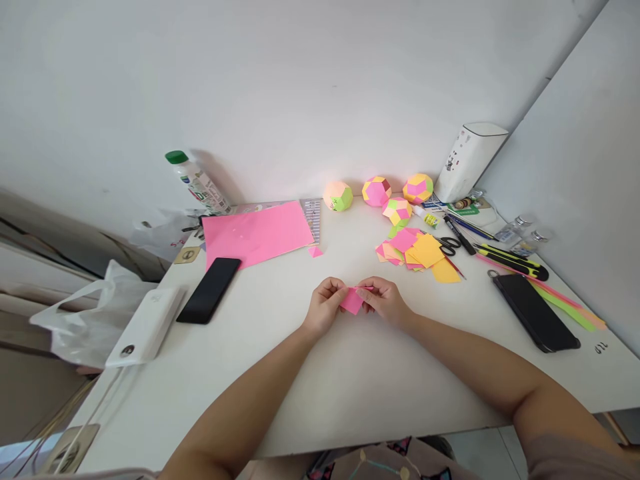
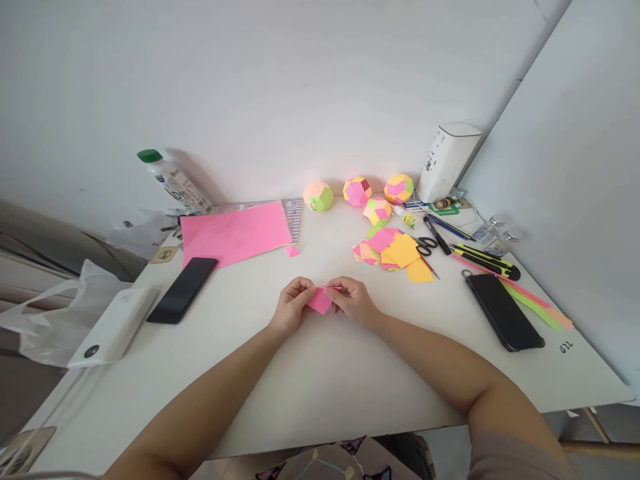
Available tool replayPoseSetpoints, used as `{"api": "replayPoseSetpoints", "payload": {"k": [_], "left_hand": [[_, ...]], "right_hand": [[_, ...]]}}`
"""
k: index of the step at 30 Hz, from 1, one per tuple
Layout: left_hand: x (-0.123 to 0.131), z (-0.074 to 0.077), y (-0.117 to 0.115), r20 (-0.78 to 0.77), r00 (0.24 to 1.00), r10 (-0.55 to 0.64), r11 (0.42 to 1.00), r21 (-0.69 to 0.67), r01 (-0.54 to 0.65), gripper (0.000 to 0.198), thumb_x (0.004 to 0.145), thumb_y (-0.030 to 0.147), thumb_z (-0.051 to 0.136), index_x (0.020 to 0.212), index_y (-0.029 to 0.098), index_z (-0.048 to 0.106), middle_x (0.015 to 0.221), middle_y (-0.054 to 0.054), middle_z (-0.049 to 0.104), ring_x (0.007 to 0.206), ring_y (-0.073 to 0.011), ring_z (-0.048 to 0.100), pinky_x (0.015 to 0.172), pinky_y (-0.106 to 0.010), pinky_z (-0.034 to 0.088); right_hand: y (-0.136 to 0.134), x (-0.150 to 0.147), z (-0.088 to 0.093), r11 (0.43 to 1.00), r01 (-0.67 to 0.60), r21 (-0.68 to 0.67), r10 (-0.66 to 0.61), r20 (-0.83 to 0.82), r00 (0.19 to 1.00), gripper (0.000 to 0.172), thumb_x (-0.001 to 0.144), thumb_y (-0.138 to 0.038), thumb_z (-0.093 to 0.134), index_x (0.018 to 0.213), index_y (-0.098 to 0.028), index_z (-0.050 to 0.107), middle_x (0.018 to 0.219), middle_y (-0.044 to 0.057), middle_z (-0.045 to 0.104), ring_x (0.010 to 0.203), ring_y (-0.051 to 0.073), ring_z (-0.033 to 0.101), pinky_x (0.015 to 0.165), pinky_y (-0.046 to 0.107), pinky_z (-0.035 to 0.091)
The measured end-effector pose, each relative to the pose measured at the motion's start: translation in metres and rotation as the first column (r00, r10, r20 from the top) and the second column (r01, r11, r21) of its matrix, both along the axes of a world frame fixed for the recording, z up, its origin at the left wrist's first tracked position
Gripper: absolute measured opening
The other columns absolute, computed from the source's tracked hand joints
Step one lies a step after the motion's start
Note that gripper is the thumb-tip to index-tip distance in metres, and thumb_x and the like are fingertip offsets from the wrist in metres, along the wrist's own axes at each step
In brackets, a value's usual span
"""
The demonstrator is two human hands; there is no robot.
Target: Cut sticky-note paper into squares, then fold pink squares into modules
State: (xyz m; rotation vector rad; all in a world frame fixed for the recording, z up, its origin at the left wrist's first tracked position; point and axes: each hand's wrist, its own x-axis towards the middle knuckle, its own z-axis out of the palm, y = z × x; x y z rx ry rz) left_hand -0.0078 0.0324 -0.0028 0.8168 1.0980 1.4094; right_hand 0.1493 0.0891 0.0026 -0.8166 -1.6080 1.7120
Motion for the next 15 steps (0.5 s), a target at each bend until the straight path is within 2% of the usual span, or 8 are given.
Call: {"api": "replayPoseSetpoints", "payload": {"k": [4, 8, 12, 15], "left_hand": [[-0.0023, -0.0010, 0.0012, 0.053, 0.998, 0.043, 0.999, 0.012, -0.044, 0.020, 0.073, 0.031, 0.064, 0.069, 0.018, 0.050, 0.061, 0.004, 0.049, 0.051, -0.0080, 0.045, 0.047, -0.021, 0.037], [-0.0031, 0.0010, 0.0020, 0.083, 0.995, 0.048, 0.997, 0.049, -0.053, 0.022, 0.078, 0.036, 0.060, 0.070, 0.018, 0.050, 0.067, 0.003, 0.052, 0.054, -0.0089, 0.047, 0.049, -0.022, 0.040], [-0.0003, 0.0019, 0.0012, -0.027, 0.999, -0.033, 0.999, 0.015, 0.034, 0.026, 0.075, 0.041, 0.066, 0.080, 0.018, 0.054, 0.071, 0.001, 0.056, 0.058, -0.0100, 0.051, 0.052, -0.023, 0.042], [0.0008, 0.0000, -0.0001, -0.108, 0.990, -0.086, 0.996, 0.017, 0.088, 0.028, 0.076, 0.042, 0.066, 0.076, 0.017, 0.052, 0.065, 0.002, 0.055, 0.056, -0.0101, 0.051, 0.053, -0.024, 0.041]], "right_hand": [[0.0003, 0.0001, 0.0008, 1.000, 0.009, -0.008, -0.009, 0.000, 1.000, 0.024, 0.077, -0.041, 0.067, 0.083, -0.018, 0.063, 0.062, -0.002, 0.060, 0.050, 0.010, 0.053, 0.049, 0.025, 0.046], [0.0010, -0.0003, 0.0013, 1.000, 0.018, -0.025, -0.018, -0.001, 1.000, 0.025, 0.076, -0.040, 0.068, 0.082, -0.018, 0.062, 0.061, -0.002, 0.059, 0.049, 0.010, 0.052, 0.049, 0.025, 0.046], [0.0012, -0.0004, 0.0011, 1.000, -0.007, -0.020, 0.007, -0.005, 1.000, 0.023, 0.077, -0.039, 0.067, 0.084, -0.018, 0.063, 0.063, -0.002, 0.060, 0.051, 0.010, 0.054, 0.049, 0.025, 0.046], [0.0011, -0.0004, 0.0006, 1.000, -0.020, -0.005, 0.020, 0.003, 1.000, 0.021, 0.078, -0.038, 0.066, 0.084, -0.018, 0.064, 0.065, -0.001, 0.060, 0.053, 0.011, 0.055, 0.050, 0.025, 0.047]]}}
